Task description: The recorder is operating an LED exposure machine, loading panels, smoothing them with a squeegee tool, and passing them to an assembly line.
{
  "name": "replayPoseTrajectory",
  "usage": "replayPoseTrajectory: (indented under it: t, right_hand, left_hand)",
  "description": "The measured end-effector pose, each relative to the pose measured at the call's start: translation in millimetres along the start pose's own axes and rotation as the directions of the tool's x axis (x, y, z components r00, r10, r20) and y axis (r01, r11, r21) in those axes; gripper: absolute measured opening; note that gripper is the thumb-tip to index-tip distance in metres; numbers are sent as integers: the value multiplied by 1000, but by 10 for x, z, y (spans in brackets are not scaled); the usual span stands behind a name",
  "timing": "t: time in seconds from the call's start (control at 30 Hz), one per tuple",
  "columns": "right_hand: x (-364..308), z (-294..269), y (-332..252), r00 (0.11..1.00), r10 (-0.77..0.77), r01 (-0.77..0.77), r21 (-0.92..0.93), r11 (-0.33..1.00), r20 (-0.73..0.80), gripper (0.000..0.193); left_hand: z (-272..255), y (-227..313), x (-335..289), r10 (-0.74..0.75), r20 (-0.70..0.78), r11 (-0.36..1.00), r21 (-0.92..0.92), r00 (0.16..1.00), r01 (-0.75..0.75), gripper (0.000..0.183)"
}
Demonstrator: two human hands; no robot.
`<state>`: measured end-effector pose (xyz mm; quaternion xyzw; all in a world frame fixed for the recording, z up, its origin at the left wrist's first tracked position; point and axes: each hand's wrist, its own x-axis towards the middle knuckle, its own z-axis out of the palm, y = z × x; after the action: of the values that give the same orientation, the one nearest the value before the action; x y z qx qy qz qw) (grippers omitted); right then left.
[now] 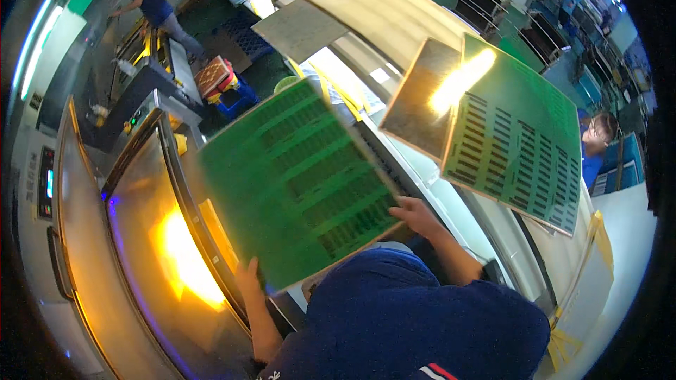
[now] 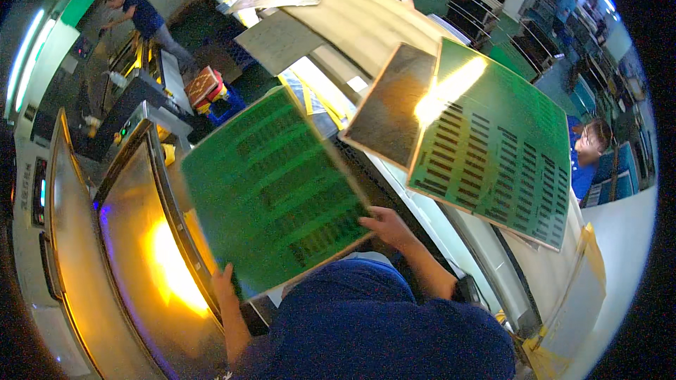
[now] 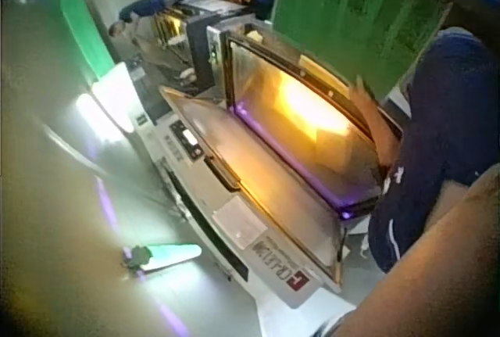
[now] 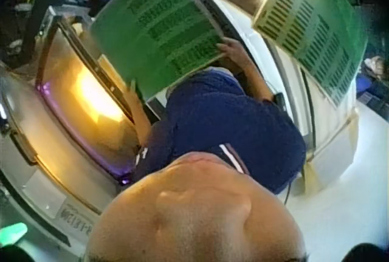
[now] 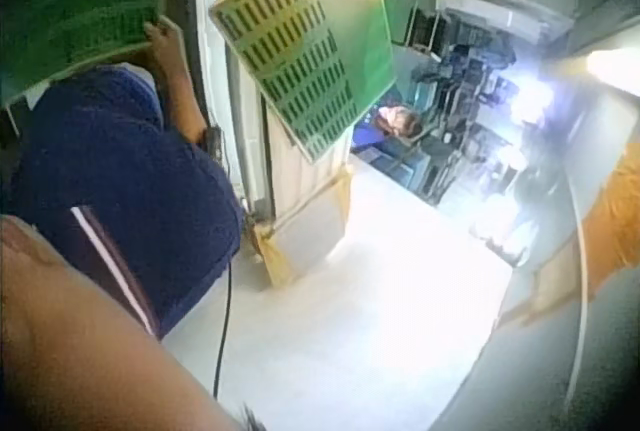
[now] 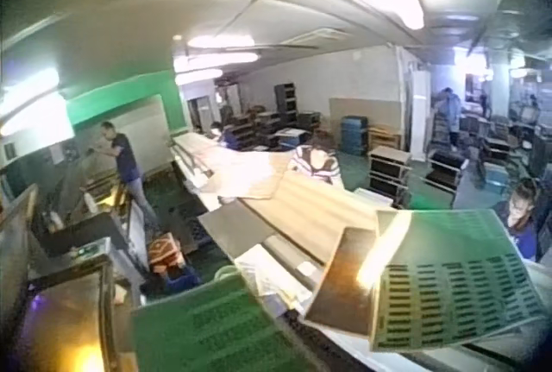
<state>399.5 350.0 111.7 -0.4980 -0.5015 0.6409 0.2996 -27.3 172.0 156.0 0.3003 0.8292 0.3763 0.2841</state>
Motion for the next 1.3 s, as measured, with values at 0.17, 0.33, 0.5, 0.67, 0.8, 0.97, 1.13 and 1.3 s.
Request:
replayPoseTrajectory:
  t: [0.17,0.33,0.5,0.67,0.8,0.97,1.13,1.3]
  right_hand:
    - [-1100,-928,1060,856,228,-260,-6,966,-464,28]
    - [-1544,-599,1278,684,234,-42,283,958,-691,31]
    - [-1331,-470,1315,476,250,34,302,953,-843,35]
    - [-1043,-492,1293,346,272,136,335,932,-898,35]
    - [-970,-567,991,-508,116,80,87,993,-853,62]
    - [-370,-75,-1039,176,275,715,314,624,-945,62]
    - [-182,-123,-1080,16,230,559,199,805,-973,38]
    - [-1175,327,-1100,105,212,610,232,758,-972,39]
  left_hand:
    - [1687,873,979,360,450,931,-234,817,-282,28]
    - [3011,1408,1316,167,763,982,-74,624,-172,29]
    - [3714,2027,1597,291,783,956,-264,550,-131,34]
    - [3582,3251,1665,353,921,846,-390,166,365,53]
    - [3574,3678,1671,311,947,899,-267,-76,346,53]
    - [3654,3635,1420,317,936,909,-255,-152,329,25]
    - [3249,3367,1186,255,929,962,-271,-270,-23,24]
    - [3068,3274,1197,303,565,895,107,-768,432,64]
